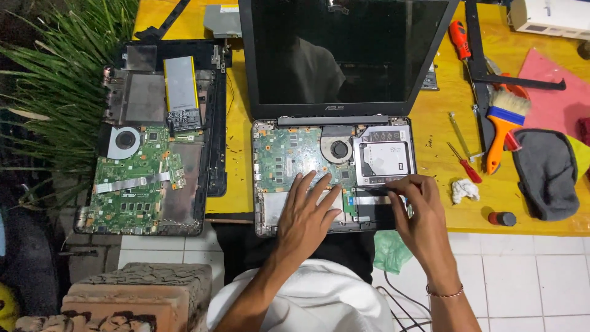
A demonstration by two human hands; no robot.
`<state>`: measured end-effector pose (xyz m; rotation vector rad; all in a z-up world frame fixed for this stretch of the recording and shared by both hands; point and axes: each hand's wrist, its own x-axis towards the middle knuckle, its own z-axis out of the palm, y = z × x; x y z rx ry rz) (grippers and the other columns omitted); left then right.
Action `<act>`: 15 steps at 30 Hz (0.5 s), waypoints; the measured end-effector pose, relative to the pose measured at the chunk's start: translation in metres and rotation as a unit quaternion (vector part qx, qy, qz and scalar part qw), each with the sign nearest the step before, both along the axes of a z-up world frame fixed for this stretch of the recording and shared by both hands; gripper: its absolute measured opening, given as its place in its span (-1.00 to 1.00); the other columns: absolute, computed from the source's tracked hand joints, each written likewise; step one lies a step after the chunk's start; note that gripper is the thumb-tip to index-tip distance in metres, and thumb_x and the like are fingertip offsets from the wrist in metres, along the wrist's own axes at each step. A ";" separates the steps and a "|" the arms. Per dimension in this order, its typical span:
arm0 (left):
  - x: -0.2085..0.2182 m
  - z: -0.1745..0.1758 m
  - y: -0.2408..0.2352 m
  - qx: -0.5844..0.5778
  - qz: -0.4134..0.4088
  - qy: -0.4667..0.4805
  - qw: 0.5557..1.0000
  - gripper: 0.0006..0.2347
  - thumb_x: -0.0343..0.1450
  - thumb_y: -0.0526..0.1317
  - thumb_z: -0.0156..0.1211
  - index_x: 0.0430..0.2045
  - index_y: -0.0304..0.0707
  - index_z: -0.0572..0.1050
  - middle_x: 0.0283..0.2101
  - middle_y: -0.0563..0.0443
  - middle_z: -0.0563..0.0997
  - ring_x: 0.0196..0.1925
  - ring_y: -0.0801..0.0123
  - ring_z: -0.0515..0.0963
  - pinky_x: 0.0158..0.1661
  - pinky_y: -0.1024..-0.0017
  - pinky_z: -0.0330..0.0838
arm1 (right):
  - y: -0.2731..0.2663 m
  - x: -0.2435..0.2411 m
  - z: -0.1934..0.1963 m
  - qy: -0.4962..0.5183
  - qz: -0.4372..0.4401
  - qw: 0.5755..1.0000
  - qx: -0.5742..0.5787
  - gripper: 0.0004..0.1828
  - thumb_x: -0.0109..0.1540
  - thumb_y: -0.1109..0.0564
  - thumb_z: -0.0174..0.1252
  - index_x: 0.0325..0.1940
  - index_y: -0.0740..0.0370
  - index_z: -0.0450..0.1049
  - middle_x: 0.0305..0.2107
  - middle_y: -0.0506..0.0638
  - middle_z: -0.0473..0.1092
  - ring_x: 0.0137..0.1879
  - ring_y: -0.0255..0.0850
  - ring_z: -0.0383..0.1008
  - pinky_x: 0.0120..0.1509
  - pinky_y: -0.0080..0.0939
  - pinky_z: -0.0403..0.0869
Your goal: The person uses a screwdriver to remove screws from a disassembled laptop, then removes a battery from a second laptop and installs it into the first. They continue to secure the battery with screws.
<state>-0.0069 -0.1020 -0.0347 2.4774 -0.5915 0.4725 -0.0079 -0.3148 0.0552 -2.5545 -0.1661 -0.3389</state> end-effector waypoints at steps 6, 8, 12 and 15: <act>0.001 -0.001 0.000 0.007 0.005 0.021 1.000 -0.68 0.52 -0.02 0.12 0.09 -0.08 0.57 0.22 -0.11 0.53 0.42 -0.03 0.33 0.46 -0.04 -0.01 | 0.005 0.004 0.007 -0.005 0.022 0.998 -0.057 -0.75 0.25 0.39 0.25 -0.03 0.21 0.62 -0.17 0.19 0.38 -0.04 0.07 0.53 -0.07 -0.08 0.58; 0.000 -0.001 0.000 0.006 0.005 0.021 1.000 -0.68 0.52 -0.02 0.12 0.09 -0.08 0.57 0.23 -0.11 0.53 0.42 -0.03 0.33 0.46 -0.05 -0.02 | 0.005 0.006 0.004 -0.019 0.041 0.995 -0.094 -0.73 0.24 0.39 0.25 -0.01 0.18 0.61 -0.16 0.17 0.38 -0.02 0.06 0.52 -0.06 -0.11 0.57; 0.000 -0.003 0.000 0.009 0.004 0.029 1.000 -0.68 0.52 0.00 0.10 0.12 -0.03 0.55 0.24 -0.08 0.52 0.43 -0.01 0.31 0.47 -0.06 -0.05 | 0.002 0.009 0.003 -0.023 0.114 0.974 -0.192 -0.73 0.24 0.34 0.21 -0.01 0.12 0.58 -0.17 0.10 0.39 -0.02 -0.02 0.46 -0.06 -0.15 0.53; 0.000 -0.002 0.001 0.004 0.002 0.032 0.999 -0.69 0.52 -0.01 0.10 0.11 -0.04 0.56 0.25 -0.08 0.51 0.43 -0.01 0.31 0.47 -0.07 -0.06 | 0.001 0.015 0.003 -0.040 0.179 0.946 -0.266 -0.74 0.26 0.32 0.16 -0.02 0.09 0.56 -0.15 0.06 0.42 0.00 -0.05 0.44 -0.05 -0.22 0.47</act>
